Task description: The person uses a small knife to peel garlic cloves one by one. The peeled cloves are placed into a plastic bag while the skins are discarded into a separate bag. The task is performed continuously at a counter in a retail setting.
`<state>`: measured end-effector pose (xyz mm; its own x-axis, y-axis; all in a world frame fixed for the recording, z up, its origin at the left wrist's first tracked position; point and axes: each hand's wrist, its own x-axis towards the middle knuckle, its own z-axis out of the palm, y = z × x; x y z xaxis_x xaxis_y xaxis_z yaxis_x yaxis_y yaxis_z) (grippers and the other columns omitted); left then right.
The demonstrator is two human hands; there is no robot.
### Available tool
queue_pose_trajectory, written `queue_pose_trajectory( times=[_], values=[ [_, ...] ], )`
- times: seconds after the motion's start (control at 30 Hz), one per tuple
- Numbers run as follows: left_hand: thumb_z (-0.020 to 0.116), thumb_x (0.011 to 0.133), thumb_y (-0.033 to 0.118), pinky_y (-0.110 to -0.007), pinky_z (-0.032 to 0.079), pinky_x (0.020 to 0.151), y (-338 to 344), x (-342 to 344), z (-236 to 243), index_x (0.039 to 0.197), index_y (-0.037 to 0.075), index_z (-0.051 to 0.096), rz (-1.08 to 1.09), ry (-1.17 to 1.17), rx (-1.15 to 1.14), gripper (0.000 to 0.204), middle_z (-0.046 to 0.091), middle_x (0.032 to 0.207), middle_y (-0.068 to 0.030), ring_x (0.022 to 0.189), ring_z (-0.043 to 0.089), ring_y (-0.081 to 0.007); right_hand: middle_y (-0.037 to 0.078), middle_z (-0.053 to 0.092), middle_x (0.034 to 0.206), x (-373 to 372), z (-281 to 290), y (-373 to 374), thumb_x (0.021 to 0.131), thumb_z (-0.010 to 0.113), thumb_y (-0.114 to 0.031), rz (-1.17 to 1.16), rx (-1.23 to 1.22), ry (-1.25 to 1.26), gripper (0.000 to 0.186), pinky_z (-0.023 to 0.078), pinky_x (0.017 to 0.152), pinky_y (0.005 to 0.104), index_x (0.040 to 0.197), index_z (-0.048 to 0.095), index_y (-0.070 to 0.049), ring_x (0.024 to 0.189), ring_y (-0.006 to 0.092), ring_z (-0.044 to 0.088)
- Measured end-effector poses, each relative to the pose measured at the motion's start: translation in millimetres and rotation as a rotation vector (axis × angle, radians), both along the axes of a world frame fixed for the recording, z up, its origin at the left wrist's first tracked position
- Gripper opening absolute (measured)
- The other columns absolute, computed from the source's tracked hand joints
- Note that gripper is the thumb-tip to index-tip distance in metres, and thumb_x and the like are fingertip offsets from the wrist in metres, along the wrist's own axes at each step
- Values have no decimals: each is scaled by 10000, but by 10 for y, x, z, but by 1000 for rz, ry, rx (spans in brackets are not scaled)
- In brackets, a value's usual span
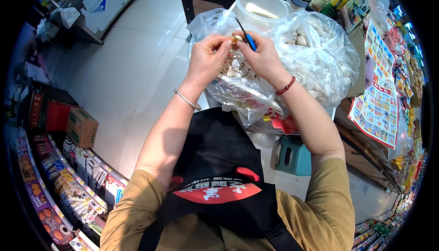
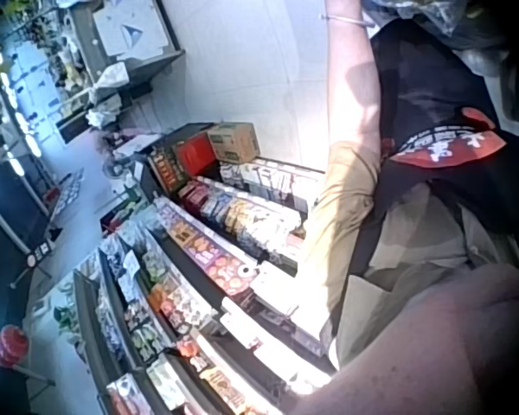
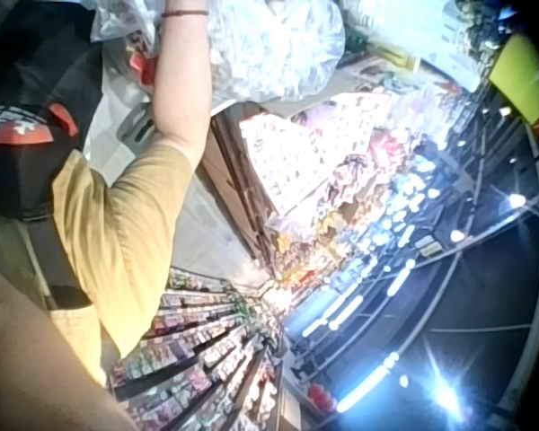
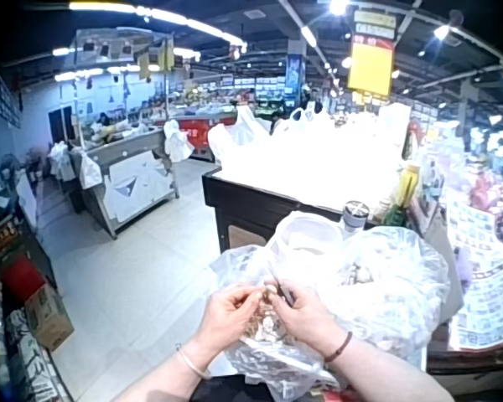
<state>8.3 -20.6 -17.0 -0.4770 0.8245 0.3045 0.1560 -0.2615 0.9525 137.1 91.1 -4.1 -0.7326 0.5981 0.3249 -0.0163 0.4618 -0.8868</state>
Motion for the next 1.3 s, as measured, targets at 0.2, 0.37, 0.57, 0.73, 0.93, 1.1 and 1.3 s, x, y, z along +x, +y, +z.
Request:
queue_pose_trajectory(
  times=[0.2,0.37,0.57,0.73,0.93,1.1,1.3],
  values=[
    [597,967,141,-215,500,635,-14,-82,4,992,-2,698,-67,4,-136,177,678,855,-12,748,613,-58,230,688,894,49,40,-24,869,649,-146,-61,153,-116,274,530,735,369,1110,665,-16,841,349,694],
    [582,972,131,-212,498,644,-24,-91,10,993,-24,695,-125,-61,-96,192,657,855,-20,735,605,-61,146,717,962,67,74,-49,882,625,-52,-17,203,-136,260,527,796,317,1135,652,-3,893,197,690],
    [606,947,84,-215,509,668,-15,-128,23,983,-43,701,-156,-85,-98,163,641,881,-30,742,610,-70,221,684,904,111,75,-49,842,628,-111,-11,225,-174,292,522,751,398,1118,654,-21,847,373,673],
    [624,938,97,-212,506,668,-22,-105,31,964,-40,700,-116,-53,-72,159,651,872,-18,733,610,-71,221,684,925,106,79,-64,843,632,-121,-3,194,-128,307,521,759,403,1135,646,-27,865,374,671],
    [620,944,109,-205,493,639,-4,-39,18,979,-21,695,-50,-112,-70,154,669,838,-28,711,605,-67,205,690,951,47,11,-48,867,652,-140,-24,160,-52,290,517,769,382,1132,642,-24,875,339,678],
    [613,948,112,-208,483,613,17,-51,-32,963,-20,677,-15,-46,-105,148,666,791,-22,684,598,-59,163,692,900,59,67,-74,866,682,-140,-27,91,-80,281,515,750,344,1110,638,-8,798,252,670],
    [604,939,131,-218,485,584,13,-2,32,931,-22,630,87,76,-107,155,656,755,-26,629,598,-64,61,712,921,46,55,-27,898,665,-90,-92,10,-32,235,509,746,251,1116,643,-4,841,86,639]
  ],
)
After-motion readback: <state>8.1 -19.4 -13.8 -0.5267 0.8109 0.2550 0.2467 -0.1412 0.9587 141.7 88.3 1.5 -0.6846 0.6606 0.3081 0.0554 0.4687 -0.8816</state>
